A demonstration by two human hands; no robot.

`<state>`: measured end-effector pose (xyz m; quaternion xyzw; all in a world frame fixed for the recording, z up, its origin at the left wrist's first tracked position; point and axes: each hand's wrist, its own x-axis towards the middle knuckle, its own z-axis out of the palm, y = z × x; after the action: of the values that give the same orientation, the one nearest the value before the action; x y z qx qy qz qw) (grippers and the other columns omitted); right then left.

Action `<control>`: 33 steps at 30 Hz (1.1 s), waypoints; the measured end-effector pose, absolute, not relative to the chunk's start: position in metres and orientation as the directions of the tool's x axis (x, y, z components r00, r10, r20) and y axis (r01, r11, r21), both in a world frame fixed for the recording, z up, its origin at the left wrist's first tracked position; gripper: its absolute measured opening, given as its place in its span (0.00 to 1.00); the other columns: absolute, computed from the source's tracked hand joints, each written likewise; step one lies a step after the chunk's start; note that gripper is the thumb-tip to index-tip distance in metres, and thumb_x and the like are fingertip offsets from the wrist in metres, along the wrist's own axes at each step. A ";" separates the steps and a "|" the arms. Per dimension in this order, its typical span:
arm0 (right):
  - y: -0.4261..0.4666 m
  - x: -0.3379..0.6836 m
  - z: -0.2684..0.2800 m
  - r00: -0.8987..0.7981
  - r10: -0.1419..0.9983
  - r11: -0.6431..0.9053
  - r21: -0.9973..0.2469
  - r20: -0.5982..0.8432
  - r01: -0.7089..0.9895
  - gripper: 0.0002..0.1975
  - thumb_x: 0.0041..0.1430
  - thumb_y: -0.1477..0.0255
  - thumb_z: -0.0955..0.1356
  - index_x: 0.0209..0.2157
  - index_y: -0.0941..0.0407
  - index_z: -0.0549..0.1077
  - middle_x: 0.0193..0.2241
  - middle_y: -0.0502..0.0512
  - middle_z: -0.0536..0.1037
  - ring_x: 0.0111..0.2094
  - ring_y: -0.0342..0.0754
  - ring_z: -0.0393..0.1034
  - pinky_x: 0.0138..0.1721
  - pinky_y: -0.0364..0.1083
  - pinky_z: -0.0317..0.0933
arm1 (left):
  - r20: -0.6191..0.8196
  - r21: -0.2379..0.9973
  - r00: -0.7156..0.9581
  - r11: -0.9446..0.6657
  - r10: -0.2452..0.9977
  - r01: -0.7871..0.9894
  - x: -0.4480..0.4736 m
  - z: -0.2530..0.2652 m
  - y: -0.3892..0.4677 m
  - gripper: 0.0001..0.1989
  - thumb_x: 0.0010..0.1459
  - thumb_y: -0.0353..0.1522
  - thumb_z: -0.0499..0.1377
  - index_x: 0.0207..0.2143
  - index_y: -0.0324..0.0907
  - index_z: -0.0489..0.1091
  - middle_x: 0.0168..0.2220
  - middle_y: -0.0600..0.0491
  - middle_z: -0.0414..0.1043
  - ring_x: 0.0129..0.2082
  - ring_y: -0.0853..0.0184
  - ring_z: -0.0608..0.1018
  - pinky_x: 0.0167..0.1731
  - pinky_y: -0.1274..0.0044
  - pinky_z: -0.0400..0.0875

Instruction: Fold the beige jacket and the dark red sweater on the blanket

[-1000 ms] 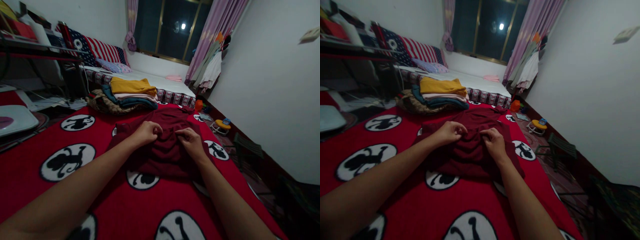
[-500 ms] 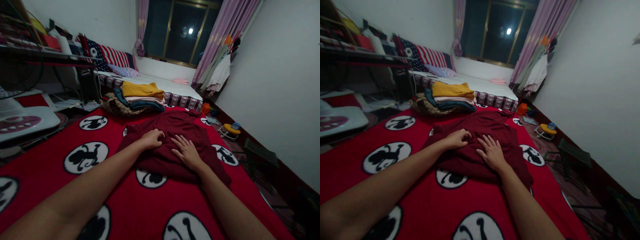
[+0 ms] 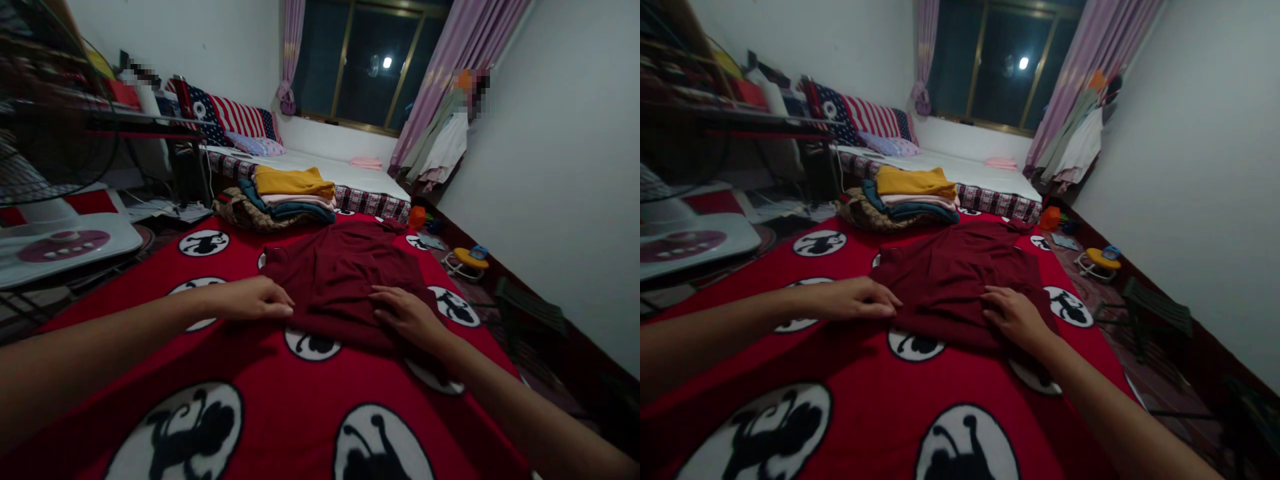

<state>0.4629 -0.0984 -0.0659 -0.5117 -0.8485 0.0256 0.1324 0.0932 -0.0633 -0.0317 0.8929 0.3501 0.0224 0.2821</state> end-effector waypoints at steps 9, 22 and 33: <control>-0.081 0.543 -0.086 0.023 0.907 0.076 -0.218 0.420 0.973 0.25 0.55 0.61 0.66 0.52 0.59 0.68 0.47 0.65 0.75 0.49 0.58 0.70 0.51 0.56 0.62 | 0.104 0.489 0.395 -0.393 0.913 0.779 0.093 -0.060 -0.028 0.26 0.50 0.48 0.59 0.46 0.42 0.74 0.37 0.48 0.78 0.37 0.59 0.78 0.36 0.75 0.69; -0.148 0.542 -0.041 0.027 0.999 -0.017 -0.335 0.023 0.942 0.12 0.52 0.63 0.68 0.35 0.55 0.77 0.33 0.54 0.78 0.34 0.50 0.72 0.37 0.47 0.63 | 0.153 0.581 0.483 -0.473 0.862 0.662 0.096 -0.071 -0.035 0.19 0.50 0.43 0.58 0.42 0.46 0.77 0.41 0.52 0.79 0.41 0.59 0.78 0.44 0.74 0.70; -0.185 0.520 -0.046 -0.180 0.983 0.179 -0.379 0.033 0.908 0.05 0.47 0.77 0.65 0.29 0.55 0.71 0.30 0.53 0.73 0.33 0.48 0.68 0.34 0.45 0.60 | 0.117 0.648 0.384 -0.364 0.916 0.670 0.092 -0.065 -0.040 0.24 0.44 0.50 0.62 0.40 0.47 0.78 0.43 0.51 0.79 0.45 0.55 0.78 0.50 0.70 0.69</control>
<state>0.5197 -0.1850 -0.0460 -0.6256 -0.7557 0.1378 0.1361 0.0925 -0.0399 -0.0650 0.7906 0.5014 0.2382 0.2584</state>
